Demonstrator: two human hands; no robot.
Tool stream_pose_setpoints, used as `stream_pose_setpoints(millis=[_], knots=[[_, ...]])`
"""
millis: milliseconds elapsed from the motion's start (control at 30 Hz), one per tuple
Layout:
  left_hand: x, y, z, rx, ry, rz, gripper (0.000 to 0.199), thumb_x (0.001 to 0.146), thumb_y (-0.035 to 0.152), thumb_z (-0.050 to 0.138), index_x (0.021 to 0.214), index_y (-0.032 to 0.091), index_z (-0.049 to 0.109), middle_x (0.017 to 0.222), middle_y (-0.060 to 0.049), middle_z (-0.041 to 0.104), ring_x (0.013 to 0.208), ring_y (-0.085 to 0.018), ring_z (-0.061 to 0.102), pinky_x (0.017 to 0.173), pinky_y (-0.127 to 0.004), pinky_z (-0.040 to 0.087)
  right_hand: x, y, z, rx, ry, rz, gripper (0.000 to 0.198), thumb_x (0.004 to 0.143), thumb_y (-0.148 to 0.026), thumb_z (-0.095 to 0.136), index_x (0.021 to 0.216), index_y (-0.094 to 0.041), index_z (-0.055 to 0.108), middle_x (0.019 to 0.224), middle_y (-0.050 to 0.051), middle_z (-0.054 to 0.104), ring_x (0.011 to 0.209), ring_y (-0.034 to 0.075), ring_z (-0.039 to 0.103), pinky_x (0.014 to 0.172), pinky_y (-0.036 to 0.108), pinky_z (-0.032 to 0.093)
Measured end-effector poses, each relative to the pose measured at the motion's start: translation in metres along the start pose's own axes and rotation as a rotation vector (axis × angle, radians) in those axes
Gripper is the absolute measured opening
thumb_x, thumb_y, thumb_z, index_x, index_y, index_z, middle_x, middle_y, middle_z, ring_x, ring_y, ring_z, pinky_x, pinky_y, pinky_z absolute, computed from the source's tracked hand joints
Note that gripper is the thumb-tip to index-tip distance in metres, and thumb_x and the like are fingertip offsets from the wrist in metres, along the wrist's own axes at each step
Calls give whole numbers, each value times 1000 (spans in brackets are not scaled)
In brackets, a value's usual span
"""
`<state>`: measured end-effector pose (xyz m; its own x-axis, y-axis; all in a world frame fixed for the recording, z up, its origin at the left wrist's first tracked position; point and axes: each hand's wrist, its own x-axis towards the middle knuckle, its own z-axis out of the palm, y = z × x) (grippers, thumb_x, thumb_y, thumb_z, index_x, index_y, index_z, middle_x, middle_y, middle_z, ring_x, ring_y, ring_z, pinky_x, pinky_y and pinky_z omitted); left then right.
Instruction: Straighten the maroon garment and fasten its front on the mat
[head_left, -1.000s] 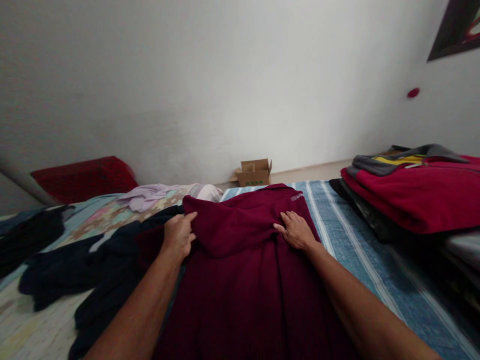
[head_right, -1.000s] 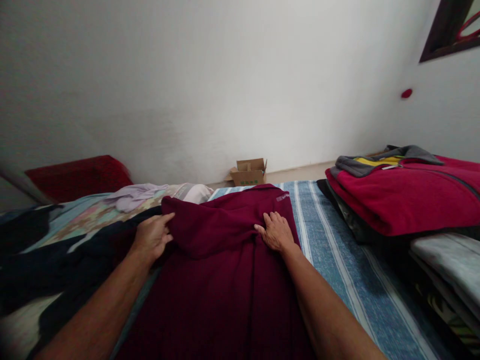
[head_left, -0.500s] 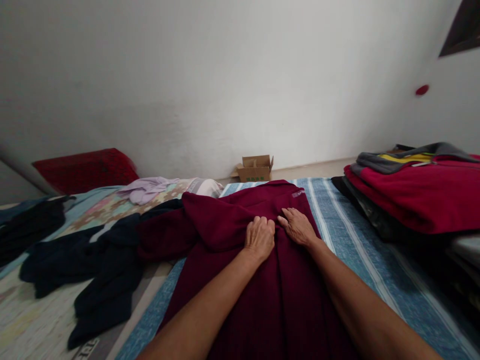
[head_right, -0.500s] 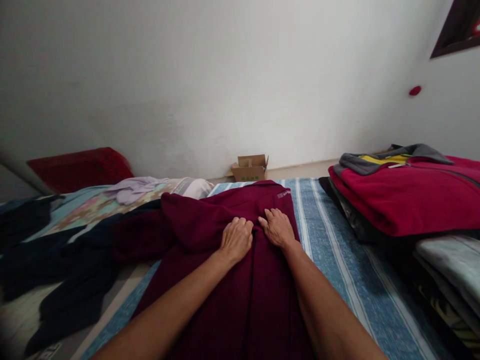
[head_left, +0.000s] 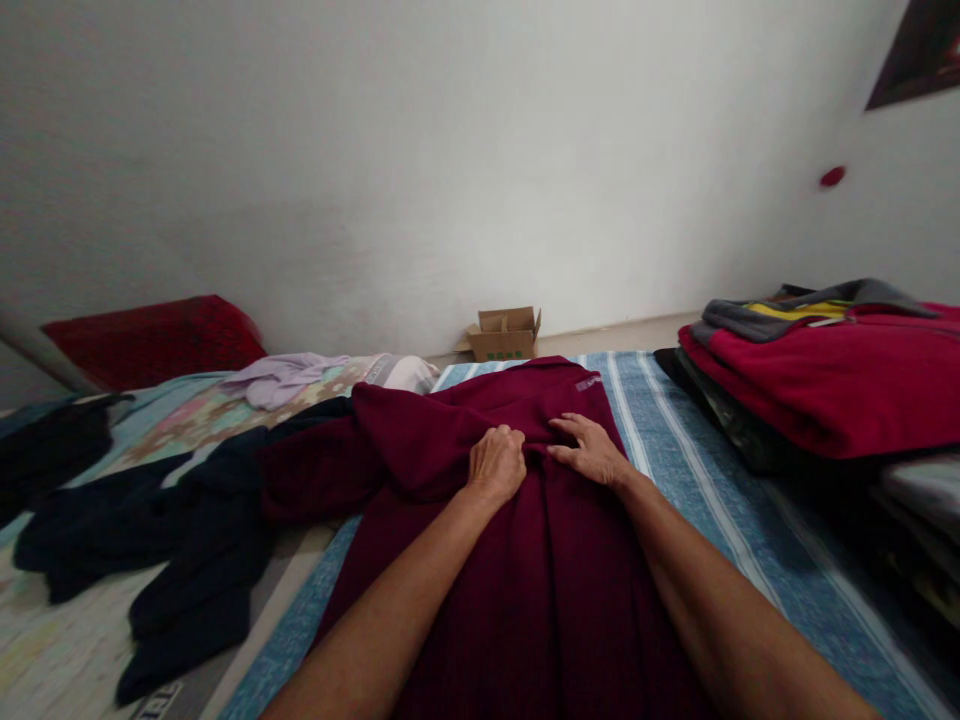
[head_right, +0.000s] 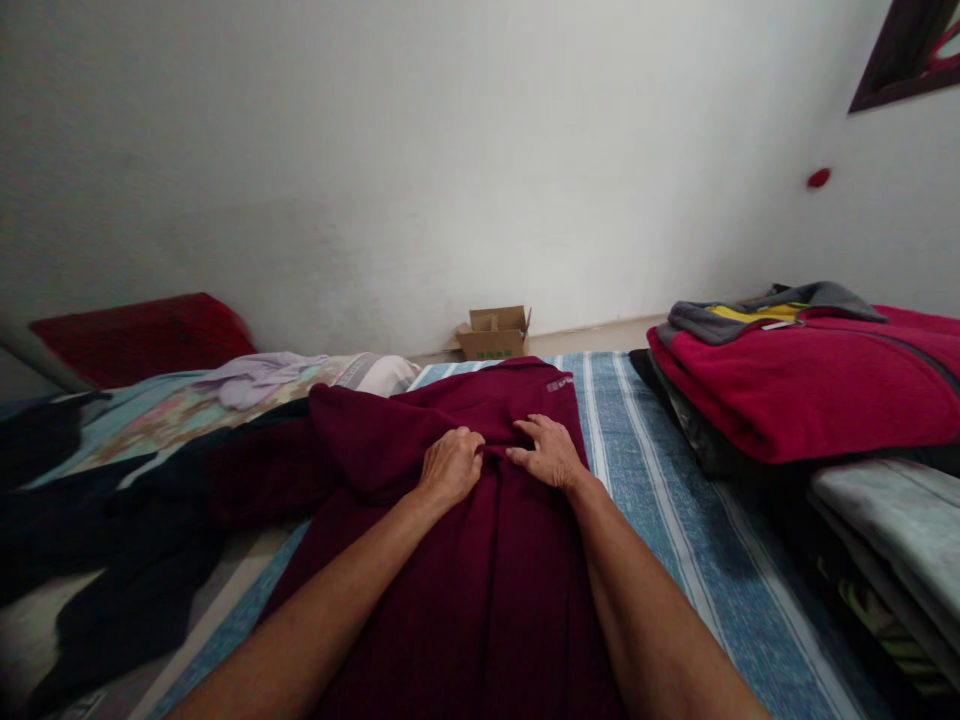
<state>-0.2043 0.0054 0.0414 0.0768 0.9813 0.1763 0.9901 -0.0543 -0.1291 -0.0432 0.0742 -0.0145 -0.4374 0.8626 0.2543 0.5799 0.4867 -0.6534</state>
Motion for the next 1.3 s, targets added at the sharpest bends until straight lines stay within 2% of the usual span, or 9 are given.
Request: stream_pose_setpoints(millis=[267,467,767,833,933,1033,1200,1300], knots=[[-2,-3,-1,68,145,153,25,88,12,36,86,18,61,86,-10,56,90,-22,49,75,-31,44,0,-2,2,-128,-40,-6,61,77,-47,58,130,-16,51,138,15,42,128,26,37,104,41,28],[1,-2,-3,45,125,82,22,88,15,39,87,18,61,90,-8,57,92,-21,49,75,-30,44,-1,-3,5,-240,-35,-44,60,85,-53,46,132,-16,47,137,15,42,128,27,36,103,42,28],[12,1,-7,20,47,17,21,87,16,40,90,18,61,93,-8,58,94,-20,51,75,-30,44,-1,0,4,-189,-44,-33,63,83,-56,48,132,-16,48,138,15,42,129,27,35,104,42,28],[10,0,-6,34,59,26,21,87,15,40,90,18,61,92,-9,58,93,-21,51,75,-30,44,-1,0,3,-146,-28,-27,63,82,-54,50,132,-16,48,138,15,43,129,27,36,105,41,28],[4,-5,-5,57,91,29,21,85,12,40,90,17,60,91,-10,58,92,-23,51,74,-33,44,-1,0,1,-66,-8,-13,58,78,-43,55,130,-17,50,137,12,44,128,24,37,106,39,28],[-1,-12,-5,53,101,-13,21,83,9,41,89,16,60,91,-12,57,93,-24,51,76,-35,44,-1,0,0,-14,-9,1,58,73,-34,59,128,-19,52,137,9,45,127,24,39,106,38,28],[-15,-12,-12,82,90,-133,20,83,10,42,93,18,56,93,-10,55,93,-24,50,74,-34,45,-2,-1,-1,-26,-14,-7,58,72,-39,60,127,-19,54,137,10,45,128,25,38,106,39,28],[-28,-3,-17,75,113,-115,17,84,13,43,95,19,55,95,-9,56,93,-23,52,73,-32,45,-3,-1,-1,-27,-15,-7,59,73,-38,60,128,-19,53,138,10,44,128,25,38,106,39,28]])
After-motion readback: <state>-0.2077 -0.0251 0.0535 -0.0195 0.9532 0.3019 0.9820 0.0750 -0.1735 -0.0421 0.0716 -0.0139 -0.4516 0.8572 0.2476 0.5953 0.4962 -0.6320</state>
